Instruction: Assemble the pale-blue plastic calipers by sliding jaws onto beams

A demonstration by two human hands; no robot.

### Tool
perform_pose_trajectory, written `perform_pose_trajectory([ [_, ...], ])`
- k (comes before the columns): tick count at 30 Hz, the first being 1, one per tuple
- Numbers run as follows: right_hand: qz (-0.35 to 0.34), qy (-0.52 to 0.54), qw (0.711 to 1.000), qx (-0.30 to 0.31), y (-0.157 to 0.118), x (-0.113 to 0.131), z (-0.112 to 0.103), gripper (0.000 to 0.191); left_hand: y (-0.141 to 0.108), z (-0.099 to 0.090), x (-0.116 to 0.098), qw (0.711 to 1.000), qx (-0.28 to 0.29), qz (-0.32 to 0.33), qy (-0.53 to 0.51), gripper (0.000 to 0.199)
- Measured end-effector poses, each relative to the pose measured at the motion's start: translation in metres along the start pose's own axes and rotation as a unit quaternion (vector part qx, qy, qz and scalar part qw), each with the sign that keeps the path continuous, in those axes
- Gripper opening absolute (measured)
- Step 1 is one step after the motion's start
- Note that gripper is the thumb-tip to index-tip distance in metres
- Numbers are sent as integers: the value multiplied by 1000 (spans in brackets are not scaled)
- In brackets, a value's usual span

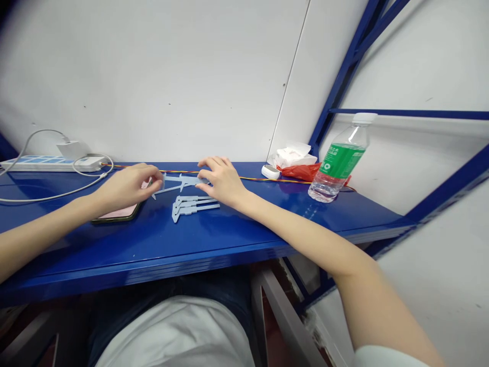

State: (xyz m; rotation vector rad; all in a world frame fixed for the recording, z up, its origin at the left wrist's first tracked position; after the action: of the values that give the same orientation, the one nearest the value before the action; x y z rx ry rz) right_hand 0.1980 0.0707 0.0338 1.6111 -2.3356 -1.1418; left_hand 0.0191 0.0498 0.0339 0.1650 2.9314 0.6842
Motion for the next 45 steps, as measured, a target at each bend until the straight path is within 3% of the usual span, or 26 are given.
perform_pose_trajectory([
  [3, -27, 8, 1000, 0, 2, 11, -2, 13, -12, 5, -23, 996, 37, 80, -27, 23],
  [6, -48, 10, 999, 2, 3, 18, -3, 14, -18, 7, -34, 995, 38, 87, -19, 24],
  [20, -43, 35, 998, 2, 3, 17, -2, 12, -19, 5, -36, 995, 32, 99, -11, 23],
  [23, -13, 61, 998, 21, 3, 11, 4, 13, -19, 6, -36, 993, 28, 113, 10, 23],
  [29, 114, 167, 973, 108, -6, -11, 31, 15, -9, 8, -27, 990, 6, 117, 74, 25],
  [34, 107, 214, 963, 127, -8, -13, 40, 14, 1, 28, -6, 987, 52, 88, 124, 29],
  [38, 115, 175, 965, 156, -10, -20, 37, 17, 5, 42, 7, 984, 96, 82, 123, 31],
  [45, 231, 58, 939, 247, -28, -57, 43, 26, 13, 43, 12, 990, 118, 55, 56, 23],
])
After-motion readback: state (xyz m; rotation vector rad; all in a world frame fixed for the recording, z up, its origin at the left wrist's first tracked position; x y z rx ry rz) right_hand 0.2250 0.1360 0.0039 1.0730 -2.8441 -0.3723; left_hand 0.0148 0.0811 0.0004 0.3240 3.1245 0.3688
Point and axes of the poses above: each hand's wrist, its own y-axis towards the middle knuckle, its own z-axis out of the palm, x = y × z, the point moved 7 cm from there along y, towards the middle knuckle, and after that the axes turned 12 degrees about -z, right-handed, at the moved point
